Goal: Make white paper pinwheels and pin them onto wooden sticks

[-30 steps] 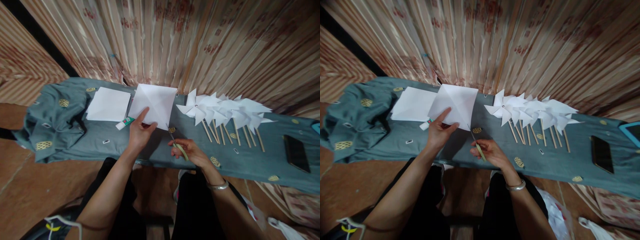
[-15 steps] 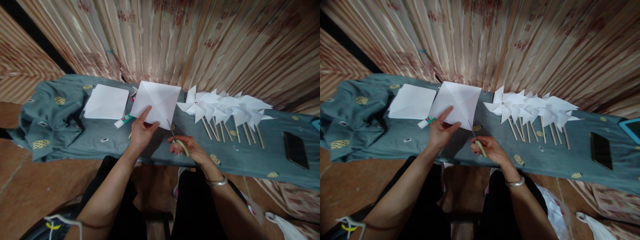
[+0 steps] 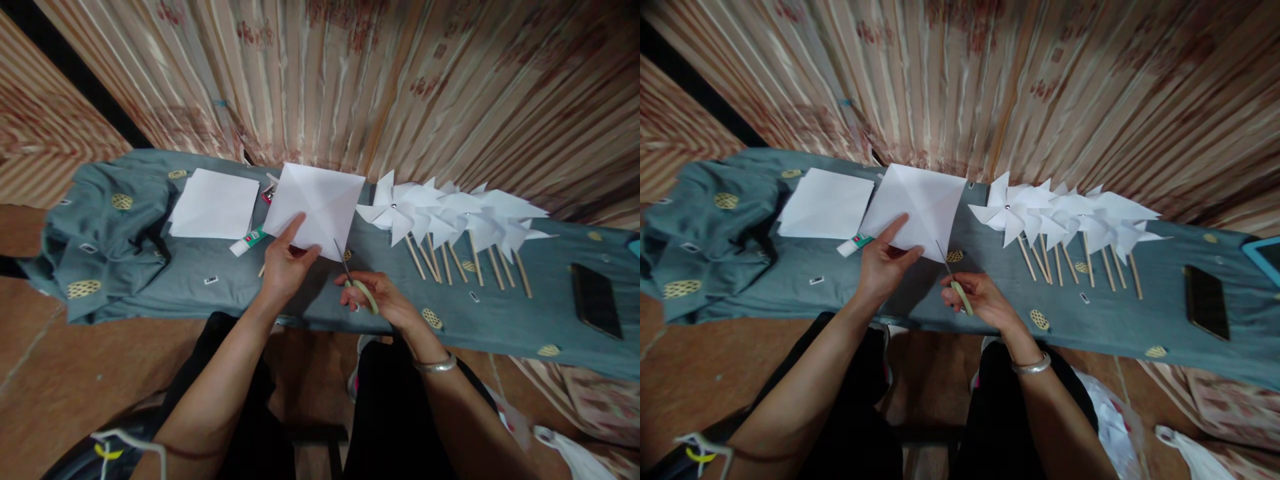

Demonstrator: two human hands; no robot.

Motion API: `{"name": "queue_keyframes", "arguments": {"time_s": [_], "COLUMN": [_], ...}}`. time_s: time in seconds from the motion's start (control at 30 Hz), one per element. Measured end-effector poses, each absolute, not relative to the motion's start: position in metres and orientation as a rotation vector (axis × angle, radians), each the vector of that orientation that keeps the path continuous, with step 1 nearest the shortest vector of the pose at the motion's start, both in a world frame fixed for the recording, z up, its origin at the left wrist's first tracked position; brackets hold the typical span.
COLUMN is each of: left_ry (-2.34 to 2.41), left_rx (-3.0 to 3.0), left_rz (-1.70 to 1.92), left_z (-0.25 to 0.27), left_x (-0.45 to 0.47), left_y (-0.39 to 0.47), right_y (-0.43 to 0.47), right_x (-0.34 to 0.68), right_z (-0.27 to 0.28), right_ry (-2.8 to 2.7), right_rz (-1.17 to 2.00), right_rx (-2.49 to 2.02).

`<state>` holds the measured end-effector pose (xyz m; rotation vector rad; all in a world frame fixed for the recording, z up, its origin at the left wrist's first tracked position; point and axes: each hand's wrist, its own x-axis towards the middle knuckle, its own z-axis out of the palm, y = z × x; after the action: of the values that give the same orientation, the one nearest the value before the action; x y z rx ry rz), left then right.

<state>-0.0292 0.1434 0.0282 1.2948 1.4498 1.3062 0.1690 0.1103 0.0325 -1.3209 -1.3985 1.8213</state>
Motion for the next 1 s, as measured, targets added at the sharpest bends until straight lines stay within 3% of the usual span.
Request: {"name": "queue_keyframes", "arguments": {"time_s": [1.0], "left_ry": [1.421], "left_rx": [1.253], "left_rz": [1.327], "left_z": [0.0287], "left_x": [-0.0327], "left_y": [0.1432], "right_y": [0.1085], "right_x": [0.1619], "right_z": [0.0309], "right_ry": [-1.14], "right_rz": [1.896], "right_rx": [-1.34]}}
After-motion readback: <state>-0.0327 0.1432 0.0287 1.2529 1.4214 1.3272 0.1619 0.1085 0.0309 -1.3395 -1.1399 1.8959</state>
